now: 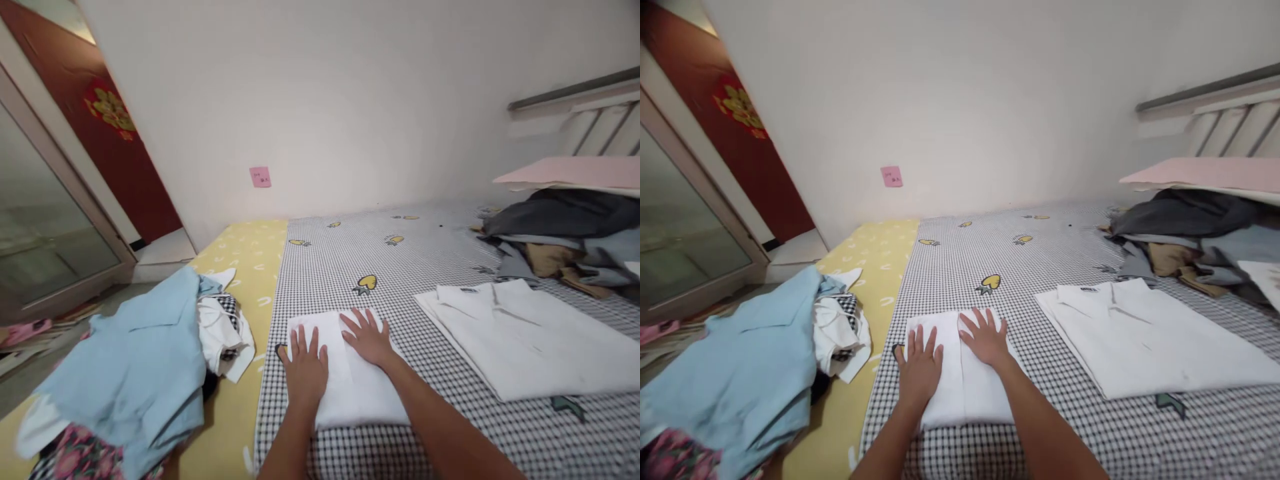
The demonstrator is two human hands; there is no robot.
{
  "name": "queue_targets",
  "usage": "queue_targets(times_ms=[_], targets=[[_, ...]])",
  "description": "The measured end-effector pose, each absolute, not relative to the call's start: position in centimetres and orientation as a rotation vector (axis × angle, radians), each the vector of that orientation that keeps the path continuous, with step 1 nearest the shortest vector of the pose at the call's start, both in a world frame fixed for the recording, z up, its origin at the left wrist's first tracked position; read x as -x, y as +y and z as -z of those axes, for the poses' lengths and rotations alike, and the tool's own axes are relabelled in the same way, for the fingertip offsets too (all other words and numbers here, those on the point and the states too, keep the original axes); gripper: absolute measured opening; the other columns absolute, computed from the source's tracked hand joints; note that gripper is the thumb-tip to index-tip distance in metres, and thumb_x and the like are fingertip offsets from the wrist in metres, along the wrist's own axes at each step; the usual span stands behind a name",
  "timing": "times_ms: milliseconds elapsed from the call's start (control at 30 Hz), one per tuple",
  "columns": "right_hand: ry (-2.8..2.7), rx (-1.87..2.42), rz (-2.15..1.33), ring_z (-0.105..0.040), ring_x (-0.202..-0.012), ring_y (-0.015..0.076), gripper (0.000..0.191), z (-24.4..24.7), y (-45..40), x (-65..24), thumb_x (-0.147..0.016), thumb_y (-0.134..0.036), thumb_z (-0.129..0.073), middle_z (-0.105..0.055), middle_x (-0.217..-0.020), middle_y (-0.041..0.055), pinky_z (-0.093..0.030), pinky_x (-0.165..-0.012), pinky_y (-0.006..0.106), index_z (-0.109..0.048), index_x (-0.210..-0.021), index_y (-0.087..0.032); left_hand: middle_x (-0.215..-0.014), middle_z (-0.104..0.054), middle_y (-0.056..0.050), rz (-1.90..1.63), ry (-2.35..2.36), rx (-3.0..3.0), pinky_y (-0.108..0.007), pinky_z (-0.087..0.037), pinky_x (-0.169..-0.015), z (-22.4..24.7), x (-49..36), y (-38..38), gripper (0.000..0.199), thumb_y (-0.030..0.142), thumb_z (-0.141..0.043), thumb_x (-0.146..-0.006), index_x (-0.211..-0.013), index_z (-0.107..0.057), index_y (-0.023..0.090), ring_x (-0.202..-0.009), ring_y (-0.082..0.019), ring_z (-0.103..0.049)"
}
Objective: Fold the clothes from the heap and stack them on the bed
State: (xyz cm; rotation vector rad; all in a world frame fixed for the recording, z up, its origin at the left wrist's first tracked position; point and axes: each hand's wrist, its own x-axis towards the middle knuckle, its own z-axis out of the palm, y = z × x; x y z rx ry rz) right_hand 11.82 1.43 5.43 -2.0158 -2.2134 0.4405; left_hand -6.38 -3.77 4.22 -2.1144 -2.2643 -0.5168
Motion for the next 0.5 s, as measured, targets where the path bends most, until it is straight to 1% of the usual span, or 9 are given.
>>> queue_targets(times_ms=[67,167,267,333,367,400,433,500], targets=[[-2.268,1.966,-0.479,-0.005,-0.154,0.0273,0.056,-6.3,0.0,-12.7,-0.1,-0.057,-0.023,-0.01,-0.168,-0.0044,-0.005,-0.119,0.064,-0.023,-0.155,-0.044,-0.164,-0.022,-0.009,0.505,-2.388,2.22,-0.068,-0.011,-0.119,-4.9,7.0,-3.5,0.054,0.042,-0.034,-0.098,-0.151,-0.038,0.03,-0.153,-0.032,-0.016],[-2.345,1.865,-0.43,-0.012,-0.153,0.0225,0.054,-6.1,-3.7,-15.2,-0.101,-0.052,-0.025,-0.02,-0.166,-0.0051,-0.011,-0.122,0.056,-0.03,-0.153,-0.042,-0.163,-0.024,-0.008,0.516,-2.475,2.367,-0.063,-0.015,-0.12,-5.7,8.6,-3.8,0.055,0.044,-0.043,-0.094,-0.148,-0.044,0.03,-0.152,-0.031,-0.018],[-2.32,1.777,-0.33,-0.019,-0.152,0.0227,0.051,-4.2,-8.1,-18.7,-0.101,-0.047,-0.025,-0.032,-0.161,-0.0046,-0.017,-0.122,0.055,-0.039,-0.15,-0.04,-0.163,-0.028,-0.01,0.62,-2.446,2.375,-0.053,-0.017,-0.123,-5.9,10.2,-6.1,0.054,0.036,-0.047,-0.092,-0.145,-0.049,0.025,-0.152,-0.028,-0.021],[-2.29,1.754,-0.282,-0.022,-0.151,0.0232,0.052,-2.7,-10.9,-20.8,-0.101,-0.045,-0.025,-0.034,-0.16,-0.0038,-0.017,-0.122,0.055,-0.04,-0.15,-0.039,-0.163,-0.03,-0.011,0.678,-2.435,2.363,-0.048,-0.016,-0.124,-5.6,11.0,-8.6,0.052,0.032,-0.041,-0.094,-0.144,-0.051,0.021,-0.152,-0.026,-0.023],[-2.286,1.755,-0.271,-0.022,-0.151,0.0237,0.052,-2.1,-12.3,-21.6,-0.1,-0.046,-0.026,-0.034,-0.16,-0.0032,-0.017,-0.122,0.055,-0.04,-0.15,-0.039,-0.162,-0.033,-0.011,0.724,-2.433,2.361,-0.046,-0.018,-0.124,-5.2,11.4,-10.1,0.052,0.031,-0.038,-0.094,-0.143,-0.051,0.019,-0.151,-0.024,-0.026],[-2.286,1.766,-0.268,-0.023,-0.151,0.0247,0.054,-1.6,-13.5,-22.1,-0.099,-0.048,-0.029,-0.034,-0.16,-0.0022,-0.018,-0.121,0.056,-0.039,-0.151,-0.038,-0.16,-0.037,-0.011,0.83,-2.435,2.362,-0.044,-0.021,-0.123,-4.7,11.8,-11.6,0.052,0.031,-0.036,-0.094,-0.142,-0.052,0.017,-0.149,-0.022,-0.031],[-2.277,1.797,-0.262,-0.024,-0.15,0.0263,0.056,-1.4,-14.6,-22.3,-0.098,-0.05,-0.033,-0.034,-0.16,-0.0006,-0.019,-0.121,0.057,-0.037,-0.152,-0.036,-0.157,-0.042,-0.012,1.014,-2.441,2.351,-0.041,-0.025,-0.122,-4.1,12.1,-13.1,0.052,0.032,-0.036,-0.094,-0.141,-0.052,0.016,-0.146,-0.021,-0.036],[-2.225,1.884,-0.197,-0.028,-0.149,0.0301,0.065,-1.6,-16.3,-21.6,-0.093,-0.048,-0.044,-0.035,-0.16,0.0037,-0.024,-0.118,0.061,-0.032,-0.155,-0.033,-0.149,-0.052,-0.012,1.583,-2.455,2.187,-0.039,-0.034,-0.118,-2.5,12.4,-16.2,0.052,0.036,-0.037,-0.092,-0.138,-0.053,0.016,-0.139,-0.02,-0.046]])
